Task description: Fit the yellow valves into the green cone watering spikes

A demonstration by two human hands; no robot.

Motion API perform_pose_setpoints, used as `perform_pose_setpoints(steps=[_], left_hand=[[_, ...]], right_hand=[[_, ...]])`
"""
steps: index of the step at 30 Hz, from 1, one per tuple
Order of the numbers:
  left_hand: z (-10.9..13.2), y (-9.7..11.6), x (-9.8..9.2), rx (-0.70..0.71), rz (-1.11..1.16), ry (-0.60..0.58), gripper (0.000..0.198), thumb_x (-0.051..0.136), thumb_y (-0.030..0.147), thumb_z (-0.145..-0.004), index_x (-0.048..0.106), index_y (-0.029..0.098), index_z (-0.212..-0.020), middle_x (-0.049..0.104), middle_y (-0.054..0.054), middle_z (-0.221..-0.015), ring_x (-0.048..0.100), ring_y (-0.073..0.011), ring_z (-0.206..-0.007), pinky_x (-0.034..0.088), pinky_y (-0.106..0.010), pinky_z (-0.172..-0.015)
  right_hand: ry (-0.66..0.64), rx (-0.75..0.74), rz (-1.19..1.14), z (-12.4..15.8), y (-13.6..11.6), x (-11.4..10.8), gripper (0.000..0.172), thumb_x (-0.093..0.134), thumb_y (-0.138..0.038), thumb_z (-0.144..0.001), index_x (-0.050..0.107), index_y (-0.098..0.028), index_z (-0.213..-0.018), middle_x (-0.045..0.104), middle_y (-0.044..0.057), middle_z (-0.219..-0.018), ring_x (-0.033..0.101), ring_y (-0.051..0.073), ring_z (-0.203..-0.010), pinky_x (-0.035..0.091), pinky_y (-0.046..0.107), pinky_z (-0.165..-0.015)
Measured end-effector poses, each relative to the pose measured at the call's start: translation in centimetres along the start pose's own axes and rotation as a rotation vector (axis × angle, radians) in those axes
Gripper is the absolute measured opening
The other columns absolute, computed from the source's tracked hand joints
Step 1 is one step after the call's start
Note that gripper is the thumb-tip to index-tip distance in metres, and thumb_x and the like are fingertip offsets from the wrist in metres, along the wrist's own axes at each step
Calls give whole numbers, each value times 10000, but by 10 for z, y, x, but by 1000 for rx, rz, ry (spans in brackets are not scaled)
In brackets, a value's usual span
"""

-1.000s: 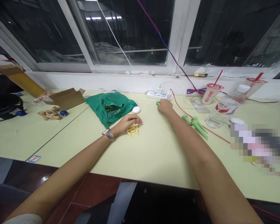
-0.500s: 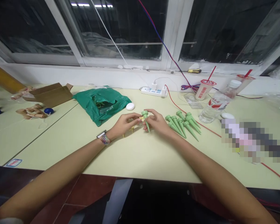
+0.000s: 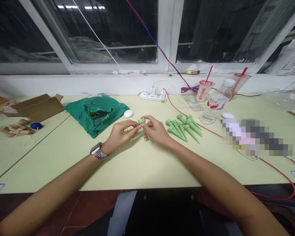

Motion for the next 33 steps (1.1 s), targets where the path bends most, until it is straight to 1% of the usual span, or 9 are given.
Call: perform_pose_setpoints(steps=[6,12,16,18,23,25,27,30,33], left_hand=[[1,-5,-2,64,-112,-10,227,619,381,-997,777,219,-1013,794,-82,-1007,712,-275,-1094,541,-412,-968],[-9,0,-4,-314,249,-72,250,740,421,-894,815,182,-887,811,-77,-904,743,-231,-838,582,-344,-786],[-11,0,-4,-399,438,-136,266,763,422,-869,815,162,-896,807,-92,-877,733,-219,-781,590,-339,-735],[-10,2,-5,-338,362,-87,248,752,415,-883,809,173,-891,805,-88,-891,733,-221,-801,591,-346,-751],[-5,12,-3,21,-6,73,200,673,374,-953,797,217,-962,794,-88,-1000,711,-259,-1015,544,-424,-970],[-5,10,-2,-24,29,74,205,690,384,-937,802,214,-959,793,-92,-985,709,-266,-1012,539,-432,-968],[-6,4,-4,-228,200,31,232,732,412,-896,808,194,-904,791,-98,-915,719,-255,-896,563,-408,-865],[-7,-7,-10,-514,519,33,281,782,442,-836,808,164,-869,784,-110,-875,716,-233,-811,559,-362,-766],[-8,-13,-16,-518,499,144,271,773,439,-839,796,174,-893,780,-92,-911,710,-226,-862,540,-345,-807]], right_hand=[[-8,45,-70,-6,9,3,478,704,-564,-883,577,-257,-1226,633,-52,-695,648,158,-564,573,307,-580],[-95,-77,-12,-7,5,-7,416,633,-500,-946,577,-261,-1283,596,-44,-758,617,143,-655,542,296,-666],[-179,-165,52,-6,-5,-15,410,594,-469,-976,581,-258,-1327,561,-40,-757,597,150,-692,519,294,-682],[-174,-170,72,-7,-8,-18,405,585,-466,-983,578,-254,-1328,558,-44,-746,580,142,-657,497,285,-655],[-136,-99,24,-10,-6,-13,403,596,-502,-972,568,-230,-1267,572,-62,-691,532,119,-526,422,266,-550],[-127,-86,10,-13,-5,-12,412,613,-517,-956,568,-231,-1249,583,-60,-693,547,122,-532,439,267,-555],[-42,-110,20,-15,-8,-20,424,632,-532,-933,566,-238,-1233,564,-68,-685,546,120,-537,453,259,-552],[233,-194,32,-14,-22,-50,455,644,-561,-901,558,-256,-1227,515,-80,-674,518,122,-524,446,249,-507],[347,-232,226,1,-37,-88,448,618,-518,-935,585,-252,-1294,528,-61,-679,505,132,-519,435,267,-512]])
Point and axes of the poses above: each hand's wrist, its own z-axis away from the middle knuckle, its own x-axis out of the palm, y = z × x, the point moved 1 cm from there along -z, towards the middle knuckle
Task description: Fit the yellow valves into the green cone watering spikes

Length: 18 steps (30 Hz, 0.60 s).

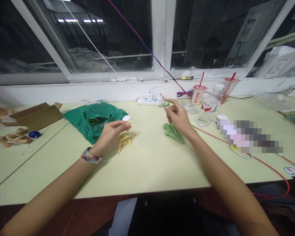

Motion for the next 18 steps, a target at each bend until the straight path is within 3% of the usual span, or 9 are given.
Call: perform_pose_setpoints(steps=[4,6,9,14,18], left_hand=[[-2,-6,-1,252,-444,25,144,678,326,-867,738,198,-841,752,-44,-871,680,-236,-885,497,-372,-876],[-4,-14,0,352,-649,-42,114,628,274,-874,713,205,-844,736,-43,-887,653,-255,-948,464,-401,-934],[-8,-27,-2,381,-757,-134,116,599,262,-882,695,207,-845,716,-59,-921,613,-279,-1020,427,-438,-984],[-13,-37,-5,351,-712,-222,126,584,247,-872,684,206,-808,684,-52,-909,598,-260,-977,429,-423,-964],[-13,-36,-4,346,-697,-226,159,568,267,-889,687,204,-802,672,-54,-896,595,-255,-951,440,-410,-929]], right_hand=[[32,-29,528,19,2,-38,425,628,-409,-925,617,-237,-1313,566,-35,-672,563,168,-611,433,299,-629],[-7,10,829,29,8,-45,383,624,-392,-911,645,-239,-1261,610,-8,-698,586,195,-658,388,304,-627],[-121,94,1119,39,17,-48,350,571,-402,-928,660,-256,-1233,682,31,-772,617,235,-707,325,305,-597],[-173,86,1195,43,20,-50,416,549,-430,-949,637,-293,-1332,736,67,-1014,667,267,-852,385,320,-636],[20,11,1175,50,22,-50,472,542,-474,-963,643,-231,-1354,684,134,-1136,652,315,-1008,501,392,-782]])
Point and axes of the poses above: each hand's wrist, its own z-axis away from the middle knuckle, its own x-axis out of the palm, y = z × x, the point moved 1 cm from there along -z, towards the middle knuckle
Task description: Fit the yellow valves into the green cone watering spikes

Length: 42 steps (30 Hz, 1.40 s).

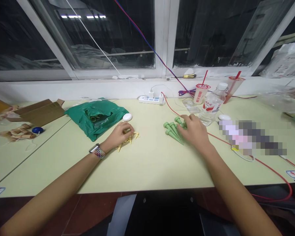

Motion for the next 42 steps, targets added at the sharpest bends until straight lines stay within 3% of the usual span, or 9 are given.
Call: perform_pose_setpoints(steps=[3,9,17,26,28,31,35,39,42], left_hand=[[1,0,1,-1,-25,0,161,561,271,-897,697,201,-846,671,-62,-920,588,-263,-970,441,-414,-935],[1,1,3,14,-58,-10,159,554,269,-913,686,202,-854,651,-62,-916,582,-263,-968,450,-417,-927],[0,1,4,23,-39,0,151,559,262,-905,690,203,-860,659,-66,-930,584,-270,-1000,456,-428,-939],[-1,3,1,-22,159,-21,214,580,355,-917,733,212,-876,720,-54,-943,633,-258,-962,476,-440,-953],[-2,1,-2,-95,331,23,241,592,396,-918,738,207,-888,733,-61,-982,655,-257,-974,500,-426,-953],[-3,-9,-6,-222,650,217,261,612,416,-895,727,194,-822,736,-77,-986,668,-254,-1020,518,-421,-1011],[-6,-23,-5,-386,995,410,252,654,416,-800,705,171,-771,727,-78,-878,692,-228,-940,559,-419,-999],[-5,-25,-3,-395,1040,386,227,674,388,-786,705,164,-766,725,-76,-867,702,-221,-930,551,-418,-1024],[-1,-18,-3,-343,963,296,265,658,416,-836,705,160,-786,726,-90,-917,704,-237,-963,546,-420,-1018]], right_hand=[[53,-49,-5,9,3,7,644,573,-567,-946,557,-195,-1471,595,196,-1352,552,392,-1252,486,498,-1006],[-185,-3,-49,21,12,31,958,572,-805,-856,348,-273,-1621,337,191,-1656,389,457,-1464,410,596,-1123],[-141,-17,-45,6,6,49,781,521,-708,-935,481,-194,-1521,352,207,-1645,429,443,-1421,405,575,-1131],[-89,-81,26,-13,7,54,752,473,-623,-962,460,-113,-1515,459,261,-1548,463,453,-1353,414,582,-1101],[-54,-97,88,-19,-2,49,799,502,-597,-946,409,-79,-1548,478,289,-1518,437,486,-1370,383,618,-1110],[-11,-135,113,-22,-24,42,871,571,-539,-909,314,-78,-1601,428,291,-1568,358,526,-1436,318,667,-1142],[-72,-288,-66,-7,-72,43,811,596,-436,-924,314,-103,-1608,413,261,-1603,322,489,-1498,293,654,-1196],[-179,-582,-302,17,-121,52,639,530,-348,-993,391,-136,-1579,442,208,-1606,367,380,-1513,347,578,-1227],[-187,-712,-379,23,-138,57,450,482,-251,-1016,554,-140,-1446,534,186,-1528,450,332,-1446,407,538,-1191]])
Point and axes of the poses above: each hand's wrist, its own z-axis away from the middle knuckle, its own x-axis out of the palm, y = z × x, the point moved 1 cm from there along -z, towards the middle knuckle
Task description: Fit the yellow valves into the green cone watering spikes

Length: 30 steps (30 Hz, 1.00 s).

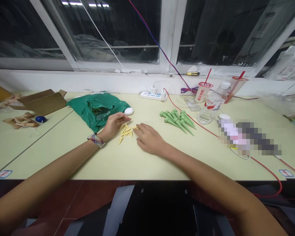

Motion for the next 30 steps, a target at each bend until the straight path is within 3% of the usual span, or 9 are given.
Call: perform_pose_setpoints(steps=[4,8,11,15,18,21,24,27,30], left_hand=[[13,12,11,122,-409,-234,306,595,444,-925,726,169,-897,732,-94,-987,676,-256,-990,531,-407,-967],[22,21,22,258,-685,-427,266,580,392,-946,752,203,-1023,738,-82,-1070,671,-258,-1018,516,-400,-951],[23,23,24,318,-756,-471,258,583,369,-952,751,218,-1078,733,-86,-1135,665,-261,-1073,506,-402,-986],[28,24,15,290,-789,-473,356,544,433,-998,708,233,-1243,694,-100,-1316,622,-288,-1237,472,-430,-1080],[39,24,10,279,-919,-539,607,616,515,-967,521,295,-1524,509,-90,-1593,397,-349,-1503,291,-519,-1244],[48,22,10,307,-1040,-622,646,615,539,-970,458,366,-1573,409,-40,-1673,243,-366,-1587,138,-572,-1287],[44,19,12,337,-1060,-639,484,519,488,-1033,559,350,-1495,492,-33,-1619,341,-326,-1548,197,-532,-1276],[31,17,10,349,-990,-544,373,509,443,-1037,694,287,-1321,640,-68,-1461,535,-297,-1389,365,-469,-1189],[21,15,4,365,-947,-464,304,542,421,-1013,748,253,-1160,718,-85,-1283,630,-276,-1221,465,-425,-1075]], right_hand=[[63,2,-71,1,5,-1,302,488,-142,-988,691,-165,-1212,649,162,-1323,565,299,-1254,502,494,-1063],[114,27,-128,8,16,-5,326,474,-71,-970,714,-212,-1138,670,125,-1183,589,277,-1134,525,466,-980],[125,42,-144,10,21,-8,315,494,-65,-957,719,-208,-1124,668,113,-1084,588,272,-1054,529,446,-930],[131,77,-174,10,27,-12,292,589,-104,-915,708,-209,-1161,657,106,-1080,583,277,-1040,529,448,-925],[115,95,-190,9,32,-13,225,594,-117,-924,726,-213,-1080,653,94,-1029,585,268,-1013,530,438,-911],[117,126,-195,8,33,-13,177,588,-120,-929,728,-213,-987,638,85,-979,591,259,-996,527,419,-881],[136,177,-284,8,33,-15,167,581,-125,-928,713,-210,-986,619,71,-977,613,226,-930,528,381,-828],[164,222,-449,8,32,-15,128,612,-161,-919,687,-218,-1006,617,45,-974,624,178,-830,536,347,-805],[213,248,-587,5,31,-15,78,715,-249,-875,666,-227,-933,635,17,-912,621,167,-794,533,328,-783]])
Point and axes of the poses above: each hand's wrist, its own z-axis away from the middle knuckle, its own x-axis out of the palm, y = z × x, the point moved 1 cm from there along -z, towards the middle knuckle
